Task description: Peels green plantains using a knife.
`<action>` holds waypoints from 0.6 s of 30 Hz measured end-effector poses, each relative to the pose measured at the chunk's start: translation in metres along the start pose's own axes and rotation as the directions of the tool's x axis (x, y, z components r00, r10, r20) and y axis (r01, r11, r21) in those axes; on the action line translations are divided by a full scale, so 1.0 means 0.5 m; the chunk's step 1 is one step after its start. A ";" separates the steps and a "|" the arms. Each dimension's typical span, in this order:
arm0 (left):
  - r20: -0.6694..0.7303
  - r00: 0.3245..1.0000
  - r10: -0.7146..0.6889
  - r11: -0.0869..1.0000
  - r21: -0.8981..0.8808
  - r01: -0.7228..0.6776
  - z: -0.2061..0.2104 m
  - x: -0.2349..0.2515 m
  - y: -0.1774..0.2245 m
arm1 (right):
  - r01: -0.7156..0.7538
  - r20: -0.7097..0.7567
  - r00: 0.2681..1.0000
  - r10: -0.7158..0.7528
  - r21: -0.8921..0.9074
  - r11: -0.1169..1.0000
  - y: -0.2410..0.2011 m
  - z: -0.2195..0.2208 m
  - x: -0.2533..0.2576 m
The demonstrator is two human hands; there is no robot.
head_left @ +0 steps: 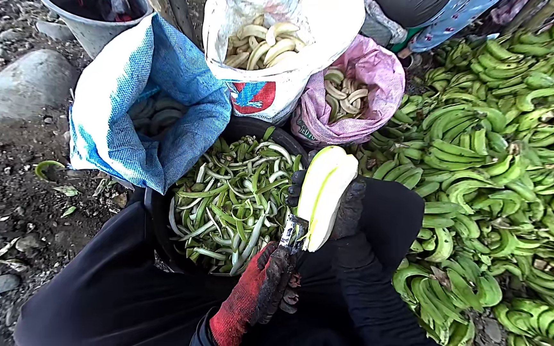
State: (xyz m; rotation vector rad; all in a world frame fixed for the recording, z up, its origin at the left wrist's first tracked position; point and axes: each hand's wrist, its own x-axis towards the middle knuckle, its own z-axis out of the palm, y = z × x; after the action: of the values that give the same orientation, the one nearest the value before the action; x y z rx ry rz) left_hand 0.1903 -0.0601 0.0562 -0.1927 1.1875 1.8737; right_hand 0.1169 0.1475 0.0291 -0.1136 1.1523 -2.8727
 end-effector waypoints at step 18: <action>0.066 0.998 -0.019 0.934 -0.356 0.042 0.025 0.018 -0.025 | 0.180 -0.182 0.950 -0.253 -0.342 0.922 0.051 -0.035 0.000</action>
State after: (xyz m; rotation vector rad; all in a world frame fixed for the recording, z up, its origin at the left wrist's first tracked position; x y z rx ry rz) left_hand 0.1979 -0.0429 0.0498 -0.3481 0.7887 2.0416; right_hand 0.1156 0.1409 -0.0012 0.0788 1.7542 -2.9118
